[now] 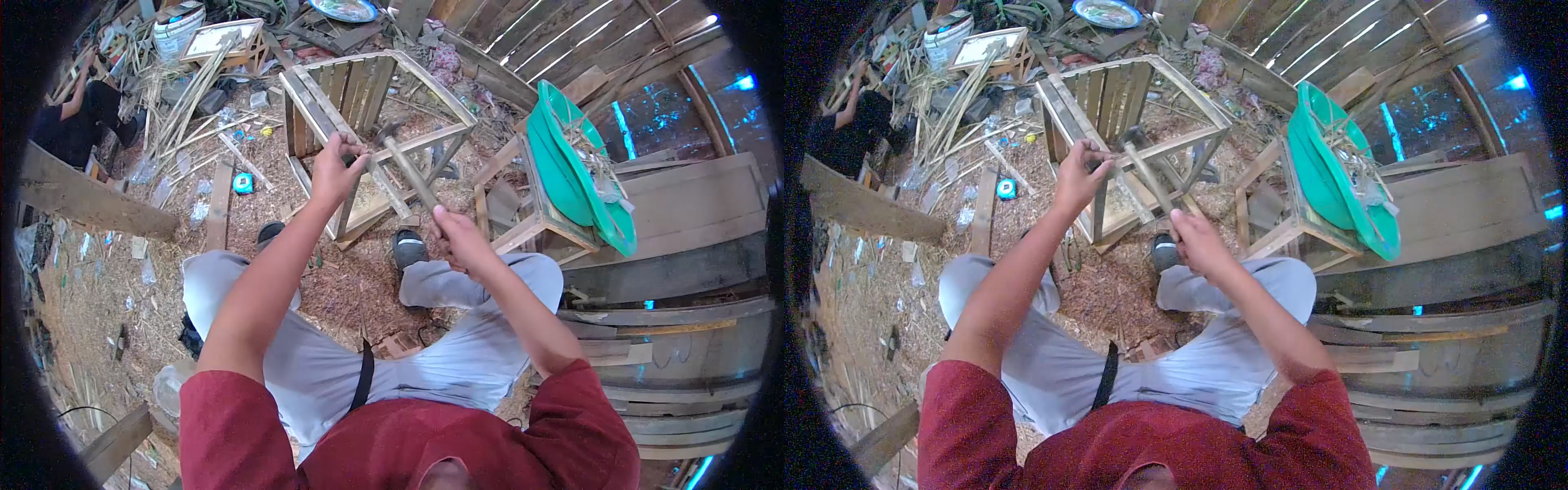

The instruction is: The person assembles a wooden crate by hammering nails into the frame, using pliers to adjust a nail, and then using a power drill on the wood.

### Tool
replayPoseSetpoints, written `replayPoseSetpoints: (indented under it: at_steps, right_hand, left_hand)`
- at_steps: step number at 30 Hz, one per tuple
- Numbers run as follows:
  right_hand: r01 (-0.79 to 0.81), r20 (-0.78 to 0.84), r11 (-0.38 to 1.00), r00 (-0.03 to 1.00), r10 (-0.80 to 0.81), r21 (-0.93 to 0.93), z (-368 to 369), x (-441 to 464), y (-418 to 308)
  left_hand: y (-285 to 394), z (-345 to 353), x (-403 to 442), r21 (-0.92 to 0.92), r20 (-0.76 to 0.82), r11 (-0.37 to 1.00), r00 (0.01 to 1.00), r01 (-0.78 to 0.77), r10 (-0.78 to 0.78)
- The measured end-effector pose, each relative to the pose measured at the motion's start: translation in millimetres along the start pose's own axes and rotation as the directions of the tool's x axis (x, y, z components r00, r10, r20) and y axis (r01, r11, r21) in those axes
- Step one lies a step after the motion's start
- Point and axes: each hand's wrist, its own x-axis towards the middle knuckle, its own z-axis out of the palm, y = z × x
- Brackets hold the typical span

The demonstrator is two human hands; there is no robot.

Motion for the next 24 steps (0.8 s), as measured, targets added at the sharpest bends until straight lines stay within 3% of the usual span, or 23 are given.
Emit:
replayPoseSetpoints:
  at_steps: [2, 5, 9, 12, 15, 18, 21, 24]
  right_hand:
    - [-0.016, 0.006, 1.0, 1.0, 0.016, -0.001, 2.9, -5.6, -2.0]
    - [0.147, -0.028, 0.984, 0.988, -0.151, -0.102, 5.4, 2.6, 7.8]
    - [0.132, -0.046, 0.983, 0.989, -0.139, -0.128, 7.7, 0.1, 1.0]
    - [0.227, -0.06, 0.948, 0.967, -0.246, -0.224, 9.7, -1.0, -0.1]
    - [0.121, -0.028, 0.963, 0.991, -0.132, -0.24, 5.2, 0.8, -2.7]
    - [0.176, -0.063, 0.972, 0.98, -0.188, -0.157, 7.1, 3.5, 0.2]
    - [0.248, -0.082, 0.94, 0.958, -0.273, -0.234, 12.1, 1.6, 0.4]
    - [0.129, -0.072, 0.95, 0.985, -0.155, -0.285, 8.4, 5.6, 2.3]
  left_hand:
    - [0.4, -2.0, 1.7, 0.037, 0.035, 0.999, 0.999, 0.028, -0.029]
    - [1.5, -2.9, -0.7, 0.046, 0.033, 0.999, 0.999, 0.026, -0.027]
    - [4.3, -3.8, 0.7, 0.049, 0.04, 0.998, 0.999, 0.027, -0.029]
    - [1.3, -2.9, -0.2, 0.021, 0.019, 1.0, 1.0, 0.013, -0.013]
    - [5.4, -3.9, -0.6, 0.034, 0.038, 0.999, 0.999, 0.024, -0.026]
    - [-0.5, -4.5, 2.6, 0.007, 0.037, 1.0, 0.999, 0.009, -0.01]
    - [-7.6, -3.1, 0.5, -0.004, 0.04, 1.0, 0.999, 0.0, 0.001]
    - [-1.3, -4.9, 1.3, 0.024, 0.044, 1.0, 0.999, -0.01, 0.009]
